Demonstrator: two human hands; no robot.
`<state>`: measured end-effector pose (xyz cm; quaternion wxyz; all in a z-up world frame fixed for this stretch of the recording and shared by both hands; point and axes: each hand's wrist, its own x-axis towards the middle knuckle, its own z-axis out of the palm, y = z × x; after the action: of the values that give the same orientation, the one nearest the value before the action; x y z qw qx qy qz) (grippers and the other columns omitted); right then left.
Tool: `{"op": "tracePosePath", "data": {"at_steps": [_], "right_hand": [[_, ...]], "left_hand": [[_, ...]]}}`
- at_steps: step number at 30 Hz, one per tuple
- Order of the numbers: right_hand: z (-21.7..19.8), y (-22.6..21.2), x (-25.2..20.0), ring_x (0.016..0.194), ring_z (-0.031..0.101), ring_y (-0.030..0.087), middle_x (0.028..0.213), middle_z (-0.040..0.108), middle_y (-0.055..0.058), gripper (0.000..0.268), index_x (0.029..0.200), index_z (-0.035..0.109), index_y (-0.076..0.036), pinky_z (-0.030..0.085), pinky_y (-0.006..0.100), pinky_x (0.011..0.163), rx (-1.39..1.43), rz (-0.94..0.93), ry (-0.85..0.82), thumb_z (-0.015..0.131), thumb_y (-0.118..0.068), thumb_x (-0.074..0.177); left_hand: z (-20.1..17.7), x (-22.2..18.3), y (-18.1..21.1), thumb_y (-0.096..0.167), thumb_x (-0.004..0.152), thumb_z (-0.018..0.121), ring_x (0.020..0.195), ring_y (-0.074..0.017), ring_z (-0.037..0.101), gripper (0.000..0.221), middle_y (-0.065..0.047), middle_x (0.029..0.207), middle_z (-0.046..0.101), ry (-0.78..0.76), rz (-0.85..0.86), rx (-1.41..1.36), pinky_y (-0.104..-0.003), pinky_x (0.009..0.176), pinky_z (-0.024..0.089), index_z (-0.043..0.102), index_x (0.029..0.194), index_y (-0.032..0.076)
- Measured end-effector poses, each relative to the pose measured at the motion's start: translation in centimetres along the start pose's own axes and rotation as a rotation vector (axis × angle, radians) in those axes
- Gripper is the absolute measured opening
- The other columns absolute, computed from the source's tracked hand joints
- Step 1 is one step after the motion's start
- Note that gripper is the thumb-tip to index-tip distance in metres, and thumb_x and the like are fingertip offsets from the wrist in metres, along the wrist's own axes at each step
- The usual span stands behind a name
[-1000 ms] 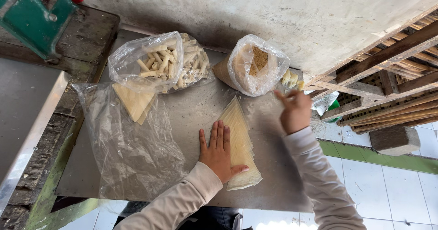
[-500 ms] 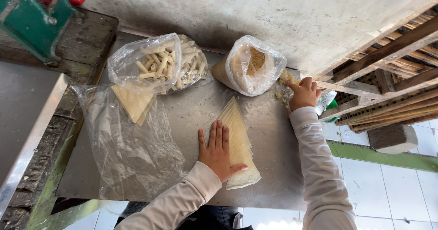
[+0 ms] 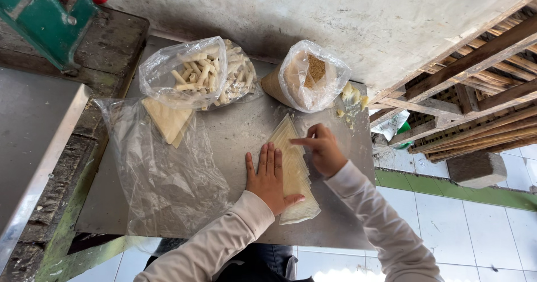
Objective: The person fills triangular wrappers with a granular substance from a plastic bag and folds them into small triangles on a metal table.
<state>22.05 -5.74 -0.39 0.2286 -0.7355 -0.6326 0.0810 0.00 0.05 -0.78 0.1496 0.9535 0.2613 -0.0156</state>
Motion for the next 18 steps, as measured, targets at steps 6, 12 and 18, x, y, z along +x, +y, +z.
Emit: {"op": "tracePosePath", "data": {"at_steps": [6, 12, 18], "right_hand": [[-0.8, -1.0, 0.1, 0.1, 0.054, 0.024, 0.107, 0.056, 0.004, 0.063, 0.128, 0.07, -0.039, 0.04, 0.044, 0.097, -0.509, -0.317, 0.101, 0.066, 0.001, 0.08], [-2.0, 0.7, -0.2, 0.105, 0.056, 0.017, 0.118, 0.059, 0.001, 0.074, 0.146, 0.054, -0.046, 0.042, 0.038, 0.098, -0.781, -0.402, 0.077, 0.057, -0.001, 0.088], [-1.2, 0.2, -0.9, 0.099, 0.055, 0.019, 0.111, 0.057, 0.0, 0.074, 0.15, 0.047, -0.052, 0.043, 0.038, 0.096, -0.845, -0.547, 0.003, 0.057, -0.007, 0.093]], "left_hand": [[-0.4, -0.3, 0.3, 0.089, 0.076, 0.047, 0.154, -0.0408, -0.008, 0.134, -0.03, 0.166, -0.001, -0.005, -0.02, -0.009, -0.069, 0.115, -0.01, 0.005, 0.156, -0.01], [-0.3, -0.2, 0.2, 0.09, 0.077, 0.043, 0.153, -0.0408, -0.01, 0.133, -0.03, 0.165, -0.002, -0.029, -0.016, 0.005, -0.069, 0.115, -0.01, 0.004, 0.155, -0.009], [-0.1, 0.0, 0.0, 0.09, 0.077, 0.042, 0.153, -0.041, -0.008, 0.132, -0.03, 0.165, -0.001, -0.013, -0.014, 0.011, -0.068, 0.114, -0.009, 0.005, 0.156, -0.009]]}}
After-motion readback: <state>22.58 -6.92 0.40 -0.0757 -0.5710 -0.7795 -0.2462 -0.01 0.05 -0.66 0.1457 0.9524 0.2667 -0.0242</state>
